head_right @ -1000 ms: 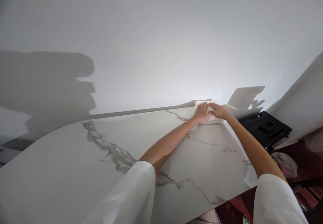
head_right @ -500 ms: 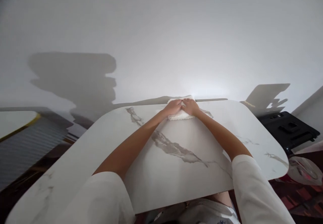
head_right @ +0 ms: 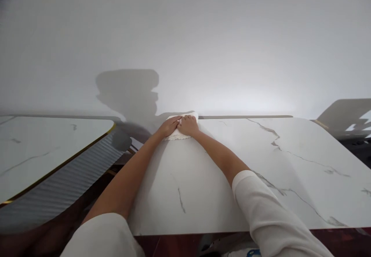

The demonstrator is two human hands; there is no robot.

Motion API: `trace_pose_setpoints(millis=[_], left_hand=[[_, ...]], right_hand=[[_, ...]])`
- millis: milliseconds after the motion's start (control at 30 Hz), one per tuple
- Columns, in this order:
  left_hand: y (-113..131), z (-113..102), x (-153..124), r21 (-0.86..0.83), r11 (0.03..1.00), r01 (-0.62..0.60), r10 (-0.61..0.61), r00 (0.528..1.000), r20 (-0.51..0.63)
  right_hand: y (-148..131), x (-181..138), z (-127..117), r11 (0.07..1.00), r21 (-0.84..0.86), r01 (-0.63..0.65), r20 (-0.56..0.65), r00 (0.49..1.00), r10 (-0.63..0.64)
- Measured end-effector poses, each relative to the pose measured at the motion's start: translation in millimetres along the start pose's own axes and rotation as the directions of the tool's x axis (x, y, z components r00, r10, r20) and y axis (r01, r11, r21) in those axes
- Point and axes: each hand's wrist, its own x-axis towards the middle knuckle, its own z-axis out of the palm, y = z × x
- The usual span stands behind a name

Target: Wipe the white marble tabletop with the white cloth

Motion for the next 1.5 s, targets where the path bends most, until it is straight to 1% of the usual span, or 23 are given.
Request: trace_pose_setpoints(millis=[100, 167, 233, 300, 400, 500, 600, 700, 800, 867, 967, 1067, 1133, 1300, 1500], left_hand=[[-26, -5, -24, -0.024, 0.999, -0.032, 0.031, 0.999, -0.005], [-36, -7, -46, -0.024, 0.997, -0.075, 0.074, 0.997, -0.018], [-40, -10, -73, -0.022, 0.994, -0.108, 0.107, 0.993, -0.04], [-38, -16, -105, -0.023, 0.994, -0.107, 0.105, 0.993, -0.059], [-26, -28, -157, -0.036, 0.997, -0.062, 0.059, 0.996, -0.062], [-6, -39, -208, -0.04, 0.999, 0.002, -0.005, 0.997, -0.082], [16, -45, -252, -0.037, 0.997, 0.075, -0.079, 0.986, -0.148], [41, -46, -282, -0.008, 0.992, 0.128, -0.127, 0.971, -0.204], [69, -43, -296, 0.071, 0.983, 0.17, -0.152, 0.967, -0.205], [87, -40, -296, 0.126, 0.976, 0.176, -0.151, 0.97, -0.19], [106, -34, -284, 0.179, 0.973, 0.144, -0.118, 0.982, -0.144], [115, -26, -262, 0.201, 0.975, 0.096, -0.081, 0.993, -0.08], [117, -20, -242, 0.2, 0.978, 0.066, -0.057, 0.997, -0.049], [110, -8, -184, 0.132, 0.991, 0.015, -0.009, 0.999, -0.045], [80, 2, -115, 0.014, 1.0, 0.021, -0.021, 0.999, -0.034]], right_hand=[[-33, -8, 4, 1.0, 0.014, 0.007, -0.04, 0.999, -0.006], [-54, -22, 4, 1.0, 0.013, 0.01, -0.063, 0.998, -0.009], [-74, -40, 1, 1.0, 0.008, 0.024, -0.076, 0.997, -0.024], [-94, -61, -3, 0.999, 0.008, 0.046, -0.076, 0.996, -0.045], [-122, -94, -9, 0.997, 0.034, 0.076, -0.055, 0.996, -0.074], [-145, -126, -17, 0.988, 0.079, 0.132, -0.038, 0.991, -0.13], [-160, -155, -27, 0.97, 0.128, 0.208, -0.036, 0.978, -0.205], [-163, -180, -37, 0.946, 0.168, 0.278, -0.032, 0.96, -0.277], [-154, -200, -46, 0.924, 0.187, 0.334, -0.037, 0.942, -0.333], [-143, -211, -52, 0.915, 0.187, 0.358, -0.032, 0.933, -0.359], [-123, -222, -59, 0.916, 0.175, 0.361, -0.007, 0.931, -0.366], [-102, -224, -63, 0.933, 0.161, 0.321, 0.02, 0.944, -0.328], [-88, -219, -64, 0.946, 0.158, 0.282, 0.028, 0.957, -0.289], [-55, -188, -59, 0.971, 0.135, 0.197, 0.013, 0.98, -0.2], [-25, -134, -42, 0.985, 0.092, 0.147, -0.051, 0.988, -0.143]])
